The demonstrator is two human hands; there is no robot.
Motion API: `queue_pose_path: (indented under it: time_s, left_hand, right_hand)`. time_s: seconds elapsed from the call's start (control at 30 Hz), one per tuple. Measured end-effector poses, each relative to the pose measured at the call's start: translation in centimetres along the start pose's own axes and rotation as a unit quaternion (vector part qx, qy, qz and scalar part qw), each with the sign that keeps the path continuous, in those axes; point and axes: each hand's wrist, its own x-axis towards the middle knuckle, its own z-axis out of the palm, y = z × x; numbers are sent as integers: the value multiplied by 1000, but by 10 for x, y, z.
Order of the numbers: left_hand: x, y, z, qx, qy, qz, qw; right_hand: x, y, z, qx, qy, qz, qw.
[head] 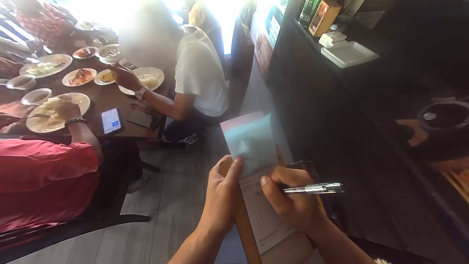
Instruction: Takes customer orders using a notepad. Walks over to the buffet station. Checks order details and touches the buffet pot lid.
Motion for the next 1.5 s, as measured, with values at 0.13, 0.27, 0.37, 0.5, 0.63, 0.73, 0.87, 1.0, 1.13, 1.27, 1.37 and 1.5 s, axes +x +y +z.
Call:
queue_pose_path:
  time_s: [0.13,0.27,0.37,0.5,0.63,0.73,0.87,1.0,1.13,1.27,1.37,1.5]
  left_hand:
    - [1,0,0,2,3,-5,1000]
    - [2,1,1,3,6,-4,1000]
    - [2,1,2,10,6,-1,1000]
    - [3,1,2,10,3,0,1000]
    - [4,1,4,10,2,-2,1000]
    - [5,0,5,12,5,0,1000]
    - [4,0,5,19,7,-2,1000]
    - [4,0,5,21,8,-4,1000]
    - [3,-2,5,15,4,-4,1000]
    - [3,-4,5,13,3,-4,1000]
    - [3,-5,4,10,5,-8,1000]
    - [3,-5,4,10,5,-5,1000]
  right_hand:
    - [-1,1,2,-19,3,-9,1000]
    - [0,1,2,-20,8,-5,1000]
    - [1,2,2,-20,10,-15,1000]
    - [1,3,1,-16,10,-14,1000]
    - [2,3,-1,-1,8,-6,1000]
    - [2,4,-1,0,12,-11,1000]
    - [2,4,-3,0,10,-2,1000]
    - [1,4,-4,11,15,17,1000]
    - [0,4,-3,4,13,18,1000]
    - [-2,6,-5,8,14,23,1000]
    - [-3,6,-3,6,15,18,1000]
    - [-4,7,-3,2,11,16,1000]
